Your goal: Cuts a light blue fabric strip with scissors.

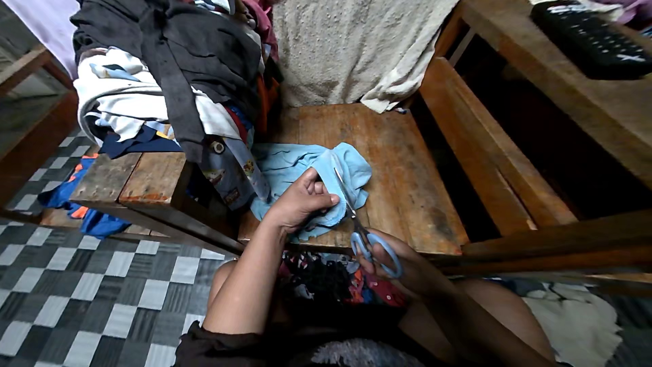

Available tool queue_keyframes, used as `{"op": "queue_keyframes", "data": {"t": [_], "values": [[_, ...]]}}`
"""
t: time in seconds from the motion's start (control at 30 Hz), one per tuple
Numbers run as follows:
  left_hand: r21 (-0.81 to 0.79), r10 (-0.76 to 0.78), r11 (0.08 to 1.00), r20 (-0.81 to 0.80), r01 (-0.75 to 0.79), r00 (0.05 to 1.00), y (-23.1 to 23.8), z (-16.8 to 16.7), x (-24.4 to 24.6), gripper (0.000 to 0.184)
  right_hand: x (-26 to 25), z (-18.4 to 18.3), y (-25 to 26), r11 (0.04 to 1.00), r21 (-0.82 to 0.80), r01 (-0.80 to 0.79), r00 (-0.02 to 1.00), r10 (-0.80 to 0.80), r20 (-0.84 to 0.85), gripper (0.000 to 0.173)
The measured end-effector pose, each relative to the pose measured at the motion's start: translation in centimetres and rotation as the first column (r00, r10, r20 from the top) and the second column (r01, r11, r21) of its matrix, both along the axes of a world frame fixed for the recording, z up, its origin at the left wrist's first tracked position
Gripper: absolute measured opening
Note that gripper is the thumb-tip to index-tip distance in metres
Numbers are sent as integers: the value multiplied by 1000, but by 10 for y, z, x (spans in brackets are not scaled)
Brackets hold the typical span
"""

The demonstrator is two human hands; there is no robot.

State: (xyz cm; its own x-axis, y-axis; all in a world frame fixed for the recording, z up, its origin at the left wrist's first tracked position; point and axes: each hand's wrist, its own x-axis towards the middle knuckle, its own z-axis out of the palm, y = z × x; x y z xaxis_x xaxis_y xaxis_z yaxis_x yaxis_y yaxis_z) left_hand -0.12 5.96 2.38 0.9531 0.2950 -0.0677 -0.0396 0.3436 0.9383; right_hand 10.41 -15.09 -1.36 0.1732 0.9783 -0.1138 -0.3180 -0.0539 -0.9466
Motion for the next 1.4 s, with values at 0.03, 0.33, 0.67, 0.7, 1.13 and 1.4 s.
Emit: {"op": "queue_keyframes", "data": {"t": [0.03, 0.33, 0.67, 0.7, 1.13, 1.4], "values": [[2, -1, 1000, 3, 1, 1000, 0, 0, 0, 40, 0, 0, 1, 1000, 2, 1, 1000, -1, 0, 47], [33, 16, 999, 5, -17, 1000, 1, 0, -1, 41, -7, 6, 2, 990, -115, 78, 997, -77, 12, 54], [67, -90, 993, -51, 93, 995, -2, 0, -1, 47, -5, 3, 5, 999, -21, 45, 998, -46, -42, 51], [68, -90, 993, -53, 93, 995, -1, 0, -2, 47, -5, 3, 5, 999, -23, 50, 997, -51, -49, 50], [99, -175, 978, -72, 181, 982, -1, -1, -1, 50, -8, -2, 6, 997, 27, 74, 996, -73, -52, 49], [99, -197, 974, -83, 205, 977, 0, -1, -3, 51, -10, 3, 7, 991, -52, 121, 993, -121, 9, 45]]}}
